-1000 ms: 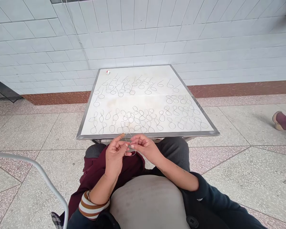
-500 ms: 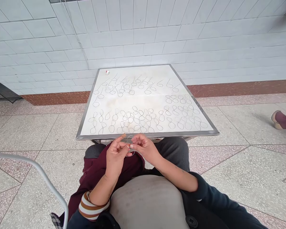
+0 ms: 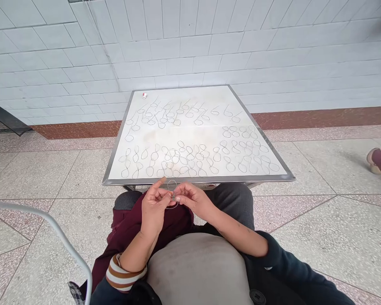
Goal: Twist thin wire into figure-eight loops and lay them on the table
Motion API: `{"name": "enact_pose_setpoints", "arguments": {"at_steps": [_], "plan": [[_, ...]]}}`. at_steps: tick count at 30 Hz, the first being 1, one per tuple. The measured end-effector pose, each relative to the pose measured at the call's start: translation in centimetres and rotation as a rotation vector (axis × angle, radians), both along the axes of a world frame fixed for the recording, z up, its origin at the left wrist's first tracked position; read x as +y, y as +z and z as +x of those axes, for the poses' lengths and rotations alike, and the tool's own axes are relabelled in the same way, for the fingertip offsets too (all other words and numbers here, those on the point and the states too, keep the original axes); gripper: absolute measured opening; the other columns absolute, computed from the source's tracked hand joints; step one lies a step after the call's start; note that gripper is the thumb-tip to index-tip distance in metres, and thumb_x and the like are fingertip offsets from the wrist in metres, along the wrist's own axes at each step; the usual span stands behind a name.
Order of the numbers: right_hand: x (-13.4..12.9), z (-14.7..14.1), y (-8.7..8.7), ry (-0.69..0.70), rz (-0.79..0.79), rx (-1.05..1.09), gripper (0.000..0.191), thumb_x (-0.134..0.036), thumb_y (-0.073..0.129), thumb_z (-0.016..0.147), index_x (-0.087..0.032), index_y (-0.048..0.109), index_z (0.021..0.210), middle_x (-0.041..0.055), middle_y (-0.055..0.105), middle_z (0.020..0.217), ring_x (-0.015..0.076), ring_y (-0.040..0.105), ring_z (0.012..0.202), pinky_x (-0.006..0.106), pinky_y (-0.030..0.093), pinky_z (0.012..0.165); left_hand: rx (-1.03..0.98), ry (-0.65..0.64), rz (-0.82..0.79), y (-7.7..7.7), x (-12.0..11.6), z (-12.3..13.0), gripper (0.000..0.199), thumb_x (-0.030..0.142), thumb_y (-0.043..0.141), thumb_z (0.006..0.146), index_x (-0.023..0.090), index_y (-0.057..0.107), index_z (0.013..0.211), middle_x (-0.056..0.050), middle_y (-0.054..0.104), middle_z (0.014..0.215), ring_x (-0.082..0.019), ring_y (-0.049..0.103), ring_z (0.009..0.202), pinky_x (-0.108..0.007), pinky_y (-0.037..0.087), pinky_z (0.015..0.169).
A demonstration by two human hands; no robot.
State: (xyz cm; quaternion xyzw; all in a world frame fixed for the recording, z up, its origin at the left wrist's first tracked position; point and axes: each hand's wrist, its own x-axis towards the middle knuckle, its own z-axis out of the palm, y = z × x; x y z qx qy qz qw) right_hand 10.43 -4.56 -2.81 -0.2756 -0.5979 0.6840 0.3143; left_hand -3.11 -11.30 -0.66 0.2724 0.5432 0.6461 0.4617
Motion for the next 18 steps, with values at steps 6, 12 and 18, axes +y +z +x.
{"name": "enact_pose_setpoints", "arguments": {"at_steps": [6,12,18], "plan": [[-0.28,-0.03,0.01,-0.07,0.042,-0.099,0.019,-0.039,0.063,0.082,-0.021,0.059,0.081,-0.0035,0.055,0.067,0.0103,0.05,0.059,0.025,0.045,0.059,-0.018,0.016,0.018,-0.11,-0.08,-0.2,0.051,0.027,0.075,0.072,0.021,0.062,0.121,0.002,0.065,0.074,-0.012,0.063,0.072,-0.025,0.058,0.066],[-0.41,-0.37,-0.02,-0.056,0.04,-0.084,0.013,-0.034,0.061,0.084,-0.021,0.058,0.083,-0.0027,0.057,0.071,0.0111,0.054,0.062,0.025,0.045,0.058,-0.032,0.027,0.026,-0.14,-0.08,-0.11,0.049,0.026,0.074,0.074,0.021,0.062,0.121,0.002,0.066,0.075,-0.01,0.063,0.07,-0.024,0.057,0.067],[-0.34,-0.66,-0.67,-0.099,0.049,-0.072,0.011,-0.032,0.06,0.085,-0.021,0.056,0.083,-0.004,0.056,0.068,0.01,0.053,0.061,0.025,0.045,0.061,-0.051,0.002,0.026,-0.33,-0.05,-0.3,0.051,0.026,0.075,0.074,0.021,0.061,0.122,0.001,0.068,0.078,-0.011,0.064,0.071,-0.024,0.057,0.066]]}}
